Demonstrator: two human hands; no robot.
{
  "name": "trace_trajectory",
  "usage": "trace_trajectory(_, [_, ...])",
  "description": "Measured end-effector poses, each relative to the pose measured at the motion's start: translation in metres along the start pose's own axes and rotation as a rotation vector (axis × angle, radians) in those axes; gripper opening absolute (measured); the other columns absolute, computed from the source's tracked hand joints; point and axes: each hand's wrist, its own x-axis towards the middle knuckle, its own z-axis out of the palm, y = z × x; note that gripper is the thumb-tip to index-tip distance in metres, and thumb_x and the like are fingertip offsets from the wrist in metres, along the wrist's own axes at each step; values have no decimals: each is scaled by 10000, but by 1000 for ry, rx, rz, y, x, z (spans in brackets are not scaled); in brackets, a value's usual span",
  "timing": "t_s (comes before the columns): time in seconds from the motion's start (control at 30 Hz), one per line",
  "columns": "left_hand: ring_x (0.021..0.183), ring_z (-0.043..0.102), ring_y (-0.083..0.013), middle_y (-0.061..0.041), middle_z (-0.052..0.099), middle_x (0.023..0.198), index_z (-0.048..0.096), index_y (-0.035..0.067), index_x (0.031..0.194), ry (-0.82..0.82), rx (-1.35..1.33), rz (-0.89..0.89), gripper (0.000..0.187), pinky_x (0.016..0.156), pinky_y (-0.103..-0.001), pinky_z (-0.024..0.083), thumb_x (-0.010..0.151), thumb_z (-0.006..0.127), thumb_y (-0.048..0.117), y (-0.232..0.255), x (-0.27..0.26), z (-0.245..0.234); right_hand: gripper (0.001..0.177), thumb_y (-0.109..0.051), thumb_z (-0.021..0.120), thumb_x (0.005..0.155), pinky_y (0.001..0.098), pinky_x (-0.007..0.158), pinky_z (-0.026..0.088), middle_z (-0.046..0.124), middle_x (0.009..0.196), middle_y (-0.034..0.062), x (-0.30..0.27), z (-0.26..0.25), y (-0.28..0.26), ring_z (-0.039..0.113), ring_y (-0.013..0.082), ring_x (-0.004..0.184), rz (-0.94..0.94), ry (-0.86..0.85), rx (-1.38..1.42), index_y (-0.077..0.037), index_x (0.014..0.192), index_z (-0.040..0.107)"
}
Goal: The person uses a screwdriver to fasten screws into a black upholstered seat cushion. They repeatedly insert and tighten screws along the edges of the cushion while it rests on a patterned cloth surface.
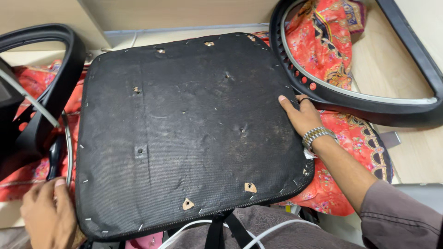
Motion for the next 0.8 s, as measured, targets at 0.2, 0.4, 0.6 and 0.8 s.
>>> trace_trajectory(0.2, [1326,436,-395,-206,569,1334,767,73,1167,120,137,50,308,1137,-499,351,1185,577,314,21,4,-7,750,-594,633,879,377,988,516,674,1283,217,4,-6,-20,695,298,1145,151,-81,-29,-21,1360,571])
trace_trajectory(0.4, [1139,597,-500,-318,659,1159,643,13,1352,-305,-189,-328,648,1011,-557,421,1096,396,554,63,63,5,960,-650,663,876,389,1074,450,559,1400,314,21,0,-17,593,357,1284,52,-48,-93,109,1435,476])
trace_trajectory(0.6, [1299,499,-552,-395,551,1359,571,-56,1396,-496,-84,-633,940,1099,-561,346,1005,322,761,75,100,23,1014,-737,678,742,407,1036,500,688,1275,290,27,3,-29,687,359,1216,218,-43,-79,137,1255,646])
trace_trajectory(0.8, [1339,496,-494,-354,571,1374,556,-17,1433,-511,-148,-716,988,1127,-530,350,929,359,810,78,110,6,1016,-784,685,731,413,1028,477,689,1227,293,9,-5,-39,674,374,1176,277,23,-103,142,1148,706])
